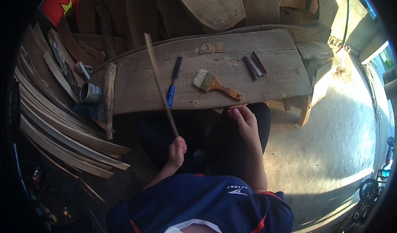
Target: Shaping and smoothing a thin wooden stick using a chisel and sandpaper on a workbench.
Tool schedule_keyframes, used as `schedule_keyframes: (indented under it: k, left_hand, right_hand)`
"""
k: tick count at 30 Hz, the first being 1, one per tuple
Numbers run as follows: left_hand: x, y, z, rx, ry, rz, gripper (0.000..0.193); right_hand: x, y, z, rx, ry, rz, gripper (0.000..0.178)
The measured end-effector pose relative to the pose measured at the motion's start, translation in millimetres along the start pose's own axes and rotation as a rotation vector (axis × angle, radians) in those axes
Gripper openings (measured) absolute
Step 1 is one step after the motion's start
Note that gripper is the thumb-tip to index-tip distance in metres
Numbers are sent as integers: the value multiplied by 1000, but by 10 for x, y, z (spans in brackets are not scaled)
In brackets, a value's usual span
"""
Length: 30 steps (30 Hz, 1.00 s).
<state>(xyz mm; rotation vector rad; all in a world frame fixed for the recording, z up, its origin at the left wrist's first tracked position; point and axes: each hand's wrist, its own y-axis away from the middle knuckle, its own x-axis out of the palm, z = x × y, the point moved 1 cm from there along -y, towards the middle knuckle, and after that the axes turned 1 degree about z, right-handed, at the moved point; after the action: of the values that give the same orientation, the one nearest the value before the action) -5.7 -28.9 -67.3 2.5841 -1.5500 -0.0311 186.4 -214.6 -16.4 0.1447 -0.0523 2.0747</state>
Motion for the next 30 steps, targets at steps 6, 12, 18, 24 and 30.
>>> schedule_keyframes:
  k: [6, 12, 18, 24, 30]
  left_hand:
    - [10, 65, -174, 18, -65, 3, 40]
    - [-83, 44, -20, -50, -345, -3, 41]
    - [-172, 77, -33, 42, -268, -114, 44]
    - [-283, -11, -207, 144, -178, -102, 42]
    - [-318, -398, -453, 391, -449, -364, 13]
  right_hand:
    - [-10, -93, -92, -2, 21, -56, 19]
    - [-2, -164, 2, -135, 558, -291, 17]
    - [18, -223, -8, -162, 834, -352, 27]
    - [64, -410, -201, -273, 1301, -437, 39]
    - [183, -365, -128, -41, 1204, -288, 35]
